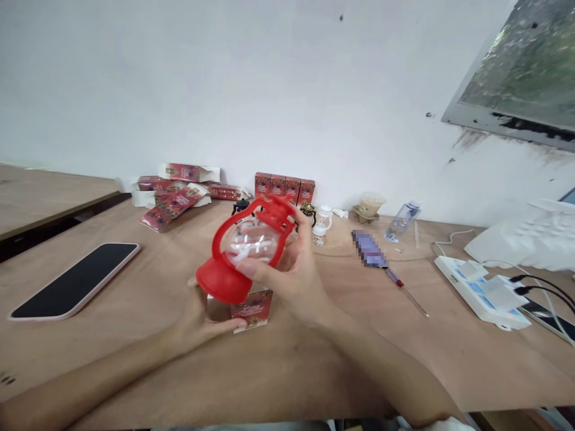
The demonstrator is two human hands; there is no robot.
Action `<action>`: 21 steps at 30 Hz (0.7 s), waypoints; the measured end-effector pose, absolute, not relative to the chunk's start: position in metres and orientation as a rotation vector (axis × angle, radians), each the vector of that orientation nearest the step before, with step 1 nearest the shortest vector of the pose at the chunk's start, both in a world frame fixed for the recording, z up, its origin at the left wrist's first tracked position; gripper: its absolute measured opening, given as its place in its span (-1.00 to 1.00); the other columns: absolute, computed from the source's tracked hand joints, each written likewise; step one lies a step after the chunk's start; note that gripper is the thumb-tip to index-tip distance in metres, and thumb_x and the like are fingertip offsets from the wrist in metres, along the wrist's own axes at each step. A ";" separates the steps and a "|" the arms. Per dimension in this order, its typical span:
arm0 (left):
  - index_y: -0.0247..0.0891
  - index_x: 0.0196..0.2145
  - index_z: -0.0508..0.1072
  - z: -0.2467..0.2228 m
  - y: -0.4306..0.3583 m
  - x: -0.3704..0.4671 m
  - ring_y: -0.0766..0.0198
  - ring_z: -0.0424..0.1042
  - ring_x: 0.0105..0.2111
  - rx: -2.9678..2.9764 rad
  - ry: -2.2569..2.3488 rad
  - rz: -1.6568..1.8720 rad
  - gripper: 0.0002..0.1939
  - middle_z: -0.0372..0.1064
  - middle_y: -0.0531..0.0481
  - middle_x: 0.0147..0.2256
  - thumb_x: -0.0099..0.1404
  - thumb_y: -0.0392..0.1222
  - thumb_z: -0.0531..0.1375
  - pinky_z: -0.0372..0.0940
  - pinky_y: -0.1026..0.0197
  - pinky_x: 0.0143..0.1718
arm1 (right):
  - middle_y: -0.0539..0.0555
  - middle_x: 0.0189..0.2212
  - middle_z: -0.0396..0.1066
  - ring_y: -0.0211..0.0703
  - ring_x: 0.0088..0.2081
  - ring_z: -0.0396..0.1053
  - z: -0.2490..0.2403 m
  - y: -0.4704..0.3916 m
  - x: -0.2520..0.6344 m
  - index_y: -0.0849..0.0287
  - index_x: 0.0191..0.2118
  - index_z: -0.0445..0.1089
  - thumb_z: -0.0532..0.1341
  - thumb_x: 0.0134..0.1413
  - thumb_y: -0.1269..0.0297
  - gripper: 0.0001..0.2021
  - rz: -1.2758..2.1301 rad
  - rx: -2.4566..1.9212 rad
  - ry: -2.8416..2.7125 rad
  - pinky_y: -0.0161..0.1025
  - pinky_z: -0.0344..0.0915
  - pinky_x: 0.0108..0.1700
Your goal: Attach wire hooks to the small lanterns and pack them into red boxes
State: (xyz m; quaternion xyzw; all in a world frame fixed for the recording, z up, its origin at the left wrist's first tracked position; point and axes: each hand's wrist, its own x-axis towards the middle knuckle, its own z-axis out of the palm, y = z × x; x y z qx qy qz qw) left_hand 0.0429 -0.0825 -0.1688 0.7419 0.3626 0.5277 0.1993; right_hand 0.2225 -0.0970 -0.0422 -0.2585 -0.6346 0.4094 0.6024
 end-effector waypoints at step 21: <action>0.08 0.08 0.06 -0.173 -0.089 0.049 -0.08 0.44 -0.10 2.035 0.967 1.532 -0.20 0.33 -0.09 -0.04 -0.04 -0.17 0.37 0.46 -0.15 -0.17 | 0.08 0.06 0.23 -0.05 0.00 0.35 -0.052 -0.088 0.231 -0.02 0.05 0.10 0.38 -0.20 0.36 -0.34 0.506 -0.895 -1.753 -0.05 0.42 -0.06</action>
